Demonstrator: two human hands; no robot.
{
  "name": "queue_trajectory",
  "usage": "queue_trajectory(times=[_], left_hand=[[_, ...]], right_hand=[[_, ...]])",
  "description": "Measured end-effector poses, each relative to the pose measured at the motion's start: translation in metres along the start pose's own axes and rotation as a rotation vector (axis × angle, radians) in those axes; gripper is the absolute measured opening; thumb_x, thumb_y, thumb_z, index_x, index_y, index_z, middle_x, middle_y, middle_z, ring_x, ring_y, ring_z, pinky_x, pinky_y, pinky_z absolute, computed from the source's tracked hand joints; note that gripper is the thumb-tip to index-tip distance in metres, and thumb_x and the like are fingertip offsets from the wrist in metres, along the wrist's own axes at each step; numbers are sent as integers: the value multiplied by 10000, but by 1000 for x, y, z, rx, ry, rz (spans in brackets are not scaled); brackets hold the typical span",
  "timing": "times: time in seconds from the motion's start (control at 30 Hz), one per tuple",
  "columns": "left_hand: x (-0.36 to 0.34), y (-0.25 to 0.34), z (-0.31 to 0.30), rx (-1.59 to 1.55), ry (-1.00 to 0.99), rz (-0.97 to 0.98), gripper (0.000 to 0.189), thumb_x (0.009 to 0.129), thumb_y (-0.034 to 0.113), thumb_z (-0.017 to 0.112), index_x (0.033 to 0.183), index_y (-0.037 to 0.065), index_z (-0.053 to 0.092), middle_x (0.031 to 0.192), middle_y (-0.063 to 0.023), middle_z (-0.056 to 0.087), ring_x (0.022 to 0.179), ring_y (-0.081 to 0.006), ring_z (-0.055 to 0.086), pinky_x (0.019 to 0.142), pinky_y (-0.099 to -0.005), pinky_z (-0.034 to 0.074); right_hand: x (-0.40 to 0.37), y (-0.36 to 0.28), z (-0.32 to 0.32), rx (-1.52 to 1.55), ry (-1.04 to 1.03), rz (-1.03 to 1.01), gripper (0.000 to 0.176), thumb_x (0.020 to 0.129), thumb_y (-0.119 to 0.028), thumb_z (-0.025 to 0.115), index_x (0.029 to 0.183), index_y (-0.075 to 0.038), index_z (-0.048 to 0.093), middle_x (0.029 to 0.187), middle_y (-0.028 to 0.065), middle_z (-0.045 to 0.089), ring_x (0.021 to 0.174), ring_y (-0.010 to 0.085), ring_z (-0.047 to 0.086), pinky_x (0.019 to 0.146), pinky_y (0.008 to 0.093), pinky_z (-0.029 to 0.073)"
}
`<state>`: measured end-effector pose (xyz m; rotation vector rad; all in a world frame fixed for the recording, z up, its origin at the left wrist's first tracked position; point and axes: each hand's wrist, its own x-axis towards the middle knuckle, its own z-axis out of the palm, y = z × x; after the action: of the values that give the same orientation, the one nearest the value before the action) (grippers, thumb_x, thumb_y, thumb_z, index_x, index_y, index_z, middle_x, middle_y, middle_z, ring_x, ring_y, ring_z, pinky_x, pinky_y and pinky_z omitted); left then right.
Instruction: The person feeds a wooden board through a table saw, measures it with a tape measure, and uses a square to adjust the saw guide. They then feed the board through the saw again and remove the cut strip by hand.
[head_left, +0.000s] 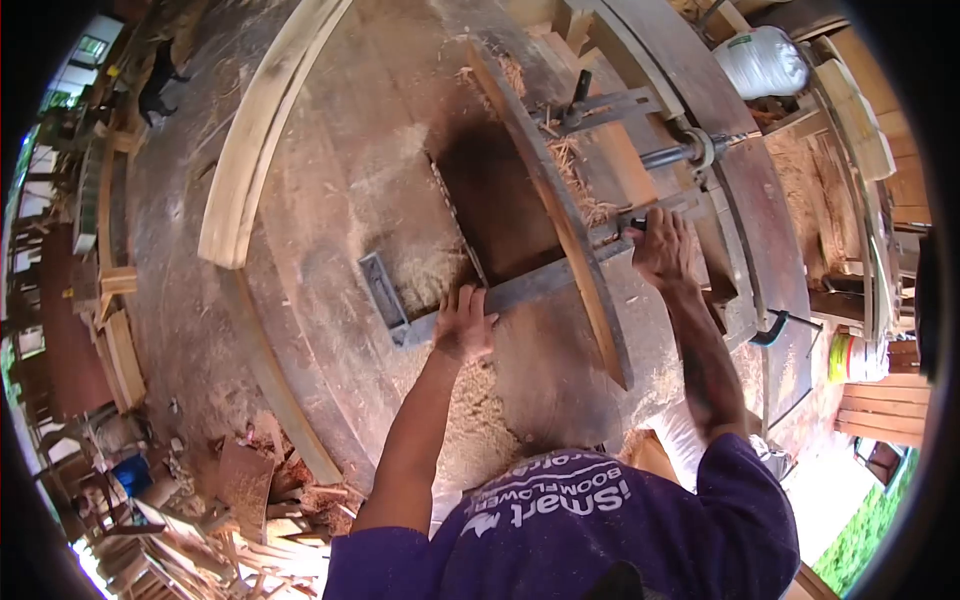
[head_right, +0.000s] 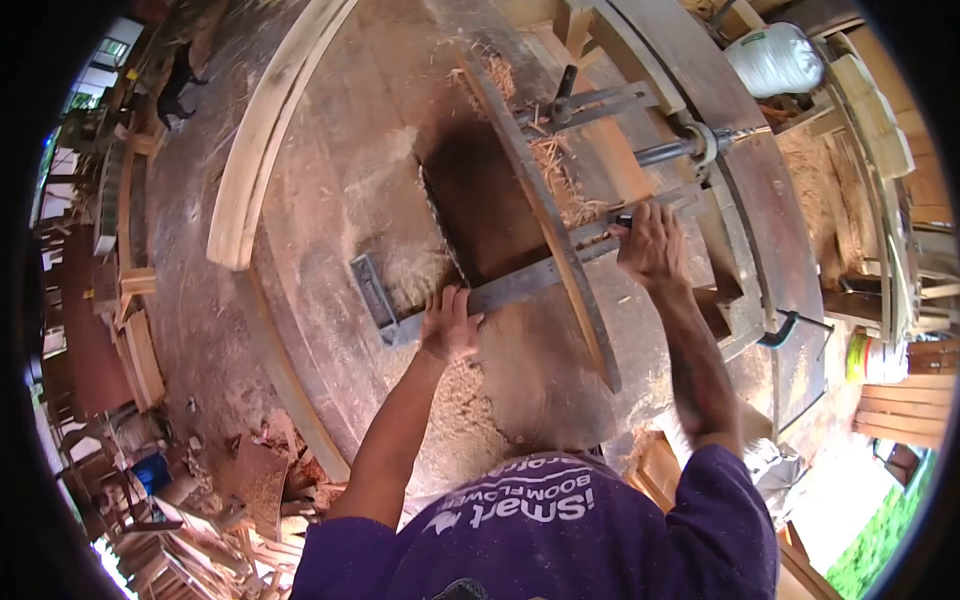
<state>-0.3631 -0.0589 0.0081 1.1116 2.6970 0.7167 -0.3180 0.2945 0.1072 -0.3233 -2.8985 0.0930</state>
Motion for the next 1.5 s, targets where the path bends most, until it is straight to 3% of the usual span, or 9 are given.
queue_trajectory(times=[0.17, 0.3, 0.33, 0.43, 0.53, 0.9, 1.2, 1.3, 1.5], left_hand=[[3, -5, -1, 12, -42, -42, 570, 790, 268, 665, 1249, -23, 492, 1246, -210, 464, 1128, -416, 474, 1010, -522, 372], [-7, -6, 6, 76, -116, -35, 633, 775, 334, 699, 1266, -18, 507, 1258, -192, 487, 1120, -378, 500, 966, -504, 406], [-14, -11, 24, 177, -29, 53, 674, 788, 388, 682, 1294, -17, 499, 1273, -189, 489, 1138, -355, 497, 980, -490, 395], [-3, -3, -10, 73, -221, -25, 689, 764, 405, 685, 1312, 31, 499, 1331, -173, 469, 1200, -348, 469, 1032, -442, 369], [-3, -7, 1, 33, -58, 17, 586, 732, 378, 694, 1174, 27, 536, 1217, -149, 489, 1108, -322, 497, 980, -433, 396], [-5, -3, -2, 72, 170, 56, 503, 723, 365, 680, 1091, 47, 555, 1127, -129, 487, 1062, -323, 508, 948, -422, 426], [-50, 21, 39, 132, 341, -9, 486, 892, 430, 561, 1176, 36, 534, 1169, -150, 490, 1020, -305, 561, 884, -449, 471], [-142, 51, 14, 95, 401, -21, 520, 970, 452, 465, 1251, 14, 460, 1113, -181, 522, 888, -314, 635, 744, -458, 543], [-385, 94, -50, -190, 510, -232, 575, 994, 413, 423, 1353, -34, 370, 1041, -223, 554, 882, -408, 608, 748, -503, 521]], right_hand=[[76, 30, -38, 331, -915, 196, 366, 905, -266, 638, 1138, 1, 548, 1097, 219, 625, 1036, 359, 603, 912, 396, 449], [206, 54, 27, 568, -161, -506, 629, 957, -291, 551, 1491, -66, 308, 1534, 194, 300, 1430, 336, 256, 1168, 408, 208], [234, 35, -6, -154, -221, -743, 607, 936, -262, 567, 1467, -64, 352, 1532, 166, 313, 1435, 326, 236, 1173, 409, 201], [285, 65, 51, -219, -438, -885, 506, 895, -201, 605, 1367, -67, 483, 1403, 200, 471, 1330, 368, 407, 1114, 427, 328], [301, 116, 103, 88, -323, -907, 617, 723, 48, 672, 1310, -18, 492, 1368, 219, 480, 1254, 438, 442, 1051, 489, 387], [245, 42, 35, 197, -431, -599, 385, 973, -98, 484, 1340, -3, 416, 1277, 219, 489, 1233, 381, 454, 1045, 442, 389], [-157, -26, -116, 110, -573, -732, 377, 968, -175, 561, 1300, -11, 496, 1341, 223, 504, 1304, 412, 419, 1096, 479, 335], [-310, 59, -74, 440, -249, -373, 192, 956, -96, 562, 1092, 30, 612, 1045, 205, 661, 985, 338, 651, 841, 407, 516], [-481, 30, -31, 396, -776, -352, 242, 915, -224, 656, 1078, -45, 675, 997, 152, 701, 928, 279, 668, 808, 368, 524]])
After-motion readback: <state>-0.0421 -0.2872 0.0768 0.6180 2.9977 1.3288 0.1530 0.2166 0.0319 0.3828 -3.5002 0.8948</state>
